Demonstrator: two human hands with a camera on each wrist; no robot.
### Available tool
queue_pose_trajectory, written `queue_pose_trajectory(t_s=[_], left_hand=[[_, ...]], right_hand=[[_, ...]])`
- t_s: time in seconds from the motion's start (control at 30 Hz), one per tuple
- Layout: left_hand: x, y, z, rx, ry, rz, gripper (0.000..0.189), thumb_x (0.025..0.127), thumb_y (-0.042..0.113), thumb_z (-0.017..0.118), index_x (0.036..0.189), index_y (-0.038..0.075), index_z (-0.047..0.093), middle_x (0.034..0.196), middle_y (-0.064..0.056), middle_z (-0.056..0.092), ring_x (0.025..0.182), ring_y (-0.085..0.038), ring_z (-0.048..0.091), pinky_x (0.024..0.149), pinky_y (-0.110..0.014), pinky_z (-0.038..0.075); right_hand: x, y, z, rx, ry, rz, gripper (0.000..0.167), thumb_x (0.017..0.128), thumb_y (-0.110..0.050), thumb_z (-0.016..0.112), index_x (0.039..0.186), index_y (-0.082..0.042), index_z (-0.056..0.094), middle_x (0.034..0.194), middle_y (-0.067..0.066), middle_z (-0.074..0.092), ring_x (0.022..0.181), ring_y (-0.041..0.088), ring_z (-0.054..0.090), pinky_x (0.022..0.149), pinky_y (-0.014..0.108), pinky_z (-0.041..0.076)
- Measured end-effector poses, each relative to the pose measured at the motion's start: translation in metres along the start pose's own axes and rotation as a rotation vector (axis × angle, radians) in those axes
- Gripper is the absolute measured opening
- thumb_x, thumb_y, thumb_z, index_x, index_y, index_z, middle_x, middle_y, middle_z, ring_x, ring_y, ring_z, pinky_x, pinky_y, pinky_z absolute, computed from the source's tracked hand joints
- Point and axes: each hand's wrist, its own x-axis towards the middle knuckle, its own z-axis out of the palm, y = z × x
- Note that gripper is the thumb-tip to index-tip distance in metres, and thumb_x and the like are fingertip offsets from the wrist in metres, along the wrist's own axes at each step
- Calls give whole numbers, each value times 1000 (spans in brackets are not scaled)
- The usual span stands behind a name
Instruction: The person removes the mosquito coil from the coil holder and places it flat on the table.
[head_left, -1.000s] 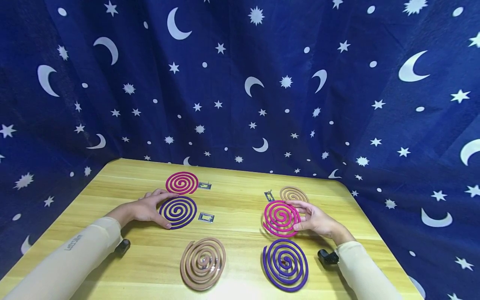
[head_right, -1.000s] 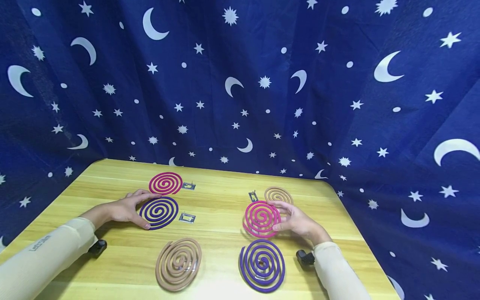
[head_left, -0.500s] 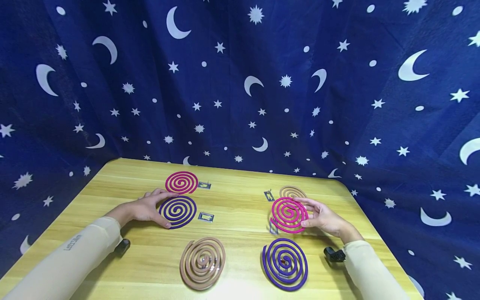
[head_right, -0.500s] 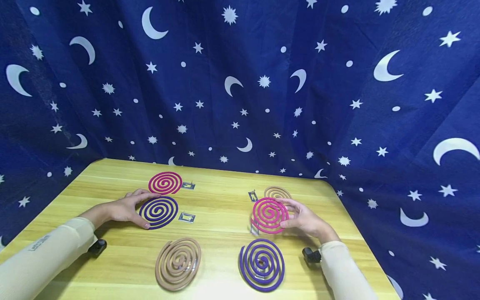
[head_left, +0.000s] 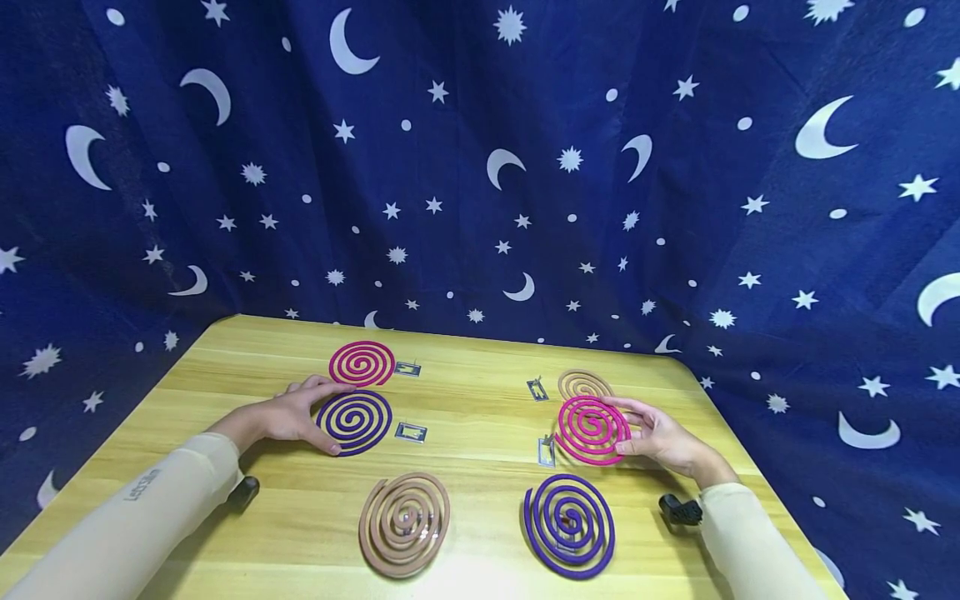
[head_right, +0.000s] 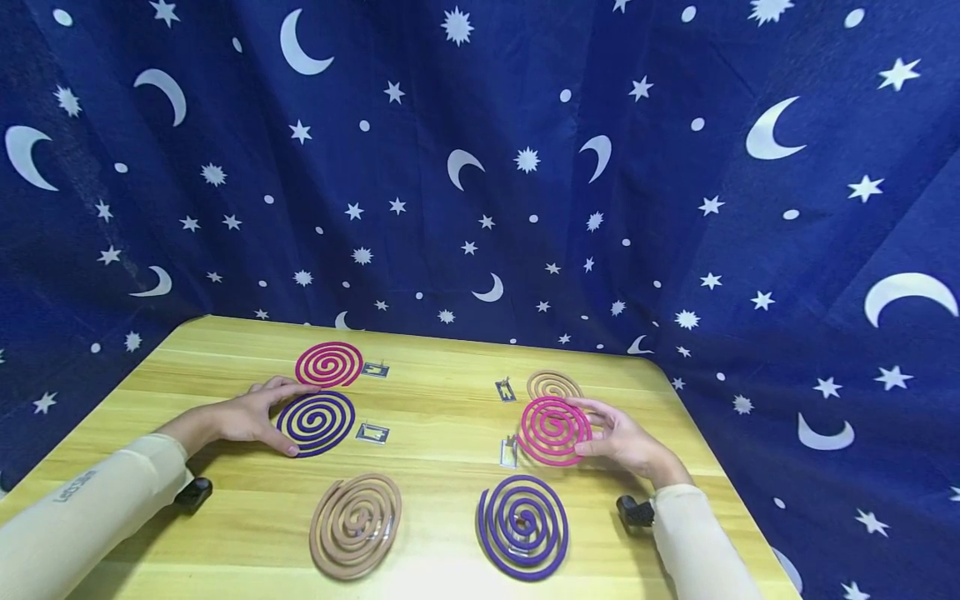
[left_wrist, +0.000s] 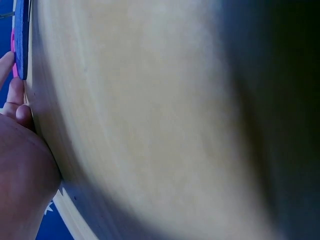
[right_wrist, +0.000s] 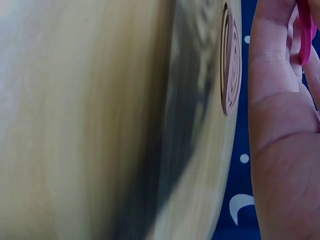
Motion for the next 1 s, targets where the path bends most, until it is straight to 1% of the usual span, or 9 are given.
queue_pose_trajectory(t_s=[0.17, 0.2, 0.4, 0.57, 0.63, 0.73, 0.83, 1.0], left_hand=[[0, -1, 1, 1, -5, -12, 106, 59, 46, 95, 149, 19, 48, 142, -11, 40, 122, -39, 35, 97, -66, 32], [0, -1, 1, 1, -5, -12, 106, 59, 46, 95, 149, 19, 48, 143, -12, 40, 122, -40, 35, 97, -67, 32], [1, -2, 1, -15, -7, -10, 105, 59, 45, 95, 150, 18, 48, 144, -13, 39, 123, -40, 34, 98, -69, 31], [2, -4, 2, -16, -5, -16, 107, 59, 47, 95, 150, 19, 48, 143, -12, 39, 122, -39, 34, 98, -68, 31], [2, -4, 2, -11, -6, -18, 108, 58, 49, 95, 150, 19, 47, 143, -12, 39, 122, -39, 34, 98, -67, 32], [2, -4, 1, -1, -7, -26, 108, 58, 51, 94, 150, 20, 47, 143, -11, 39, 121, -38, 35, 98, -65, 32], [2, -4, 1, 11, -8, -17, 108, 58, 51, 94, 150, 19, 47, 142, -11, 40, 120, -38, 35, 96, -64, 31], [2, -3, 0, 10, -8, -1, 107, 59, 50, 94, 150, 18, 47, 142, -12, 40, 122, -41, 34, 97, -66, 29]], right_hand=[[-7, 2, -4, -21, 18, 18, 74, 86, 21, 62, 152, 7, 30, 137, 33, 49, 109, 31, 66, 89, 45, 54], [-8, 3, -5, -31, 22, 22, 74, 87, 20, 63, 152, 7, 30, 137, 34, 49, 109, 31, 66, 89, 45, 54], [-15, 7, -7, -57, 42, 54, 74, 87, 17, 65, 152, 8, 30, 133, 23, 57, 111, 26, 65, 90, 42, 54], [-19, 9, -9, -27, 33, 81, 70, 88, 19, 62, 151, 0, 39, 131, 14, 61, 111, 25, 65, 91, 42, 54], [-21, 9, -9, -18, 28, 87, 69, 88, 19, 61, 151, -2, 40, 130, 12, 61, 112, 24, 64, 92, 42, 53], [-22, 9, -9, -19, 31, 102, 70, 88, 19, 62, 151, 3, 37, 128, 11, 62, 110, 24, 65, 91, 42, 54], [-23, 9, -9, -38, 43, 123, 72, 87, 17, 64, 150, 10, 31, 127, 10, 62, 109, 23, 65, 91, 40, 54], [-25, 8, -10, -79, 35, 145, 74, 87, 14, 67, 150, 13, 27, 129, 13, 60, 111, 23, 64, 93, 38, 53]])
